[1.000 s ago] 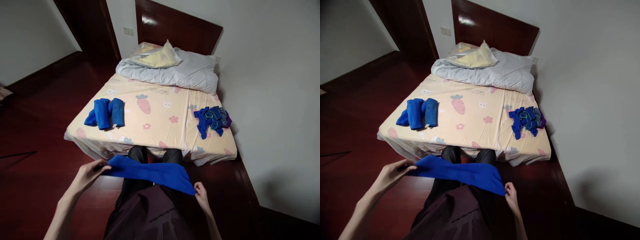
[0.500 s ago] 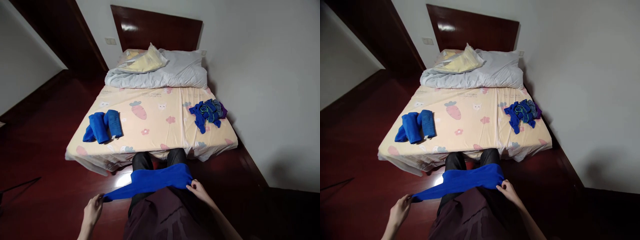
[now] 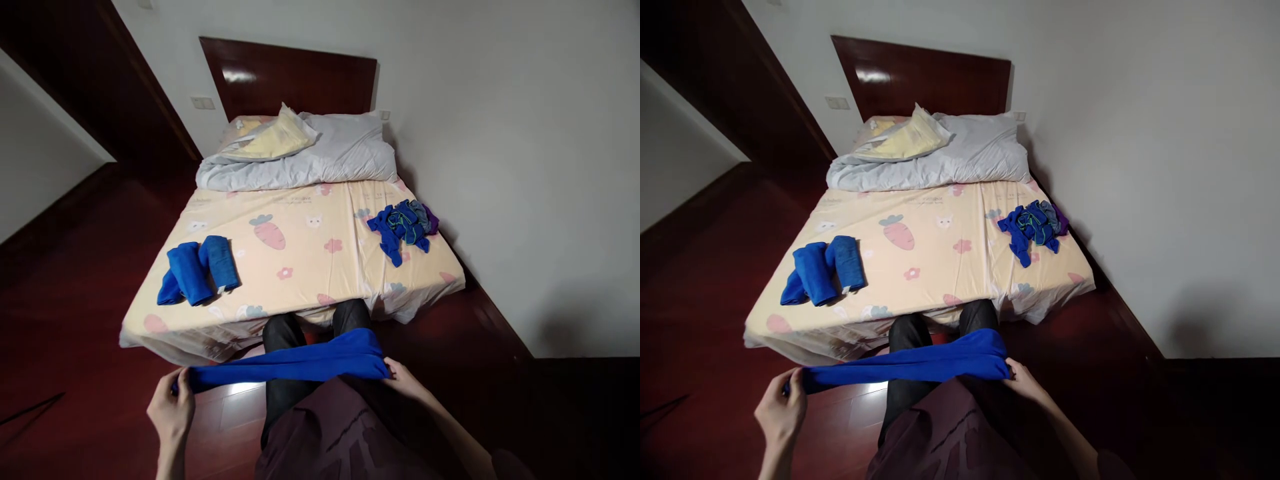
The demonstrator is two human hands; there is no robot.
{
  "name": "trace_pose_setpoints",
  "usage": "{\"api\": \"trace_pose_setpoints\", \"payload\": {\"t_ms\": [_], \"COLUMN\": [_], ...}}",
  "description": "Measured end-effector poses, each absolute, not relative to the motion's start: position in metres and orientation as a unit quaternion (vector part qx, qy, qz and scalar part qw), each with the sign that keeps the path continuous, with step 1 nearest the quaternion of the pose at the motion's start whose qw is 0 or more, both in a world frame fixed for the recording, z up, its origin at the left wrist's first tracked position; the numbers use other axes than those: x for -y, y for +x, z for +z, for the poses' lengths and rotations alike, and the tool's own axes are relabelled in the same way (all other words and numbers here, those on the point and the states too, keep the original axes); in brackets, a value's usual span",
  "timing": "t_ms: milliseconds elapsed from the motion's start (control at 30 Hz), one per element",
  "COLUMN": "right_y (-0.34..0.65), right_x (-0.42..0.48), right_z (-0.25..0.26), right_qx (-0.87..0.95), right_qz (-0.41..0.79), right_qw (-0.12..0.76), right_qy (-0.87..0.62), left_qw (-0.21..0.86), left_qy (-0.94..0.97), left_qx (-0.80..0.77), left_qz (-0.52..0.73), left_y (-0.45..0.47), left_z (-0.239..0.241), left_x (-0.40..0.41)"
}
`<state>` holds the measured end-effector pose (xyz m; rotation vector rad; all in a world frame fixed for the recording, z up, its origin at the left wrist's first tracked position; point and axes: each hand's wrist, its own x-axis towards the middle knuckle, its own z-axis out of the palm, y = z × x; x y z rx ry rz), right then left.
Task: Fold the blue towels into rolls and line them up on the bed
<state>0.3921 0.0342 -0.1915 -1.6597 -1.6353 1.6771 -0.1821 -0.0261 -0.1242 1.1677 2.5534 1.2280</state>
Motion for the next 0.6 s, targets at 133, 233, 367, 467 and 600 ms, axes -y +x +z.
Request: {"api": "trace_pose_setpoints", "payload": {"t_ms": [133,233,367,467,600], "right_y": [0.403,0.419,0.442,0.454,0.458], "right_x": [-0.056,-0.084,-0.126,-0.155,-0.187], "right_z": [-0.169,-0.145,-0.101,-0.065,-0.027], "right_qx": [0.593,0.575,0.595,0.69,0.786], "right_qz": [0.556,0.563,0.537,0.416,0.259], "right_qw": [0.157,0.199,0.246,0.247,0.226], "right_qy": [-0.561,-0.56,-0.545,-0.538,-0.513], "left_qw": [-0.012,-0.024,-0.047,-0.059,-0.05], "left_qy": [0.507,0.582,0.644,0.639,0.592], "left_qx": [-0.754,-0.705,-0.673,-0.687,-0.731], "left_qz": [0.419,0.405,0.362,0.34,0.335], "left_y": [-0.199,-0.218,-0.237,-0.237,-0.231], "left_z": [-0.089,-0.07,-0.053,-0.043,-0.033], "left_x": [-0.009,-0.03,-0.044,-0.046,-0.05]}}
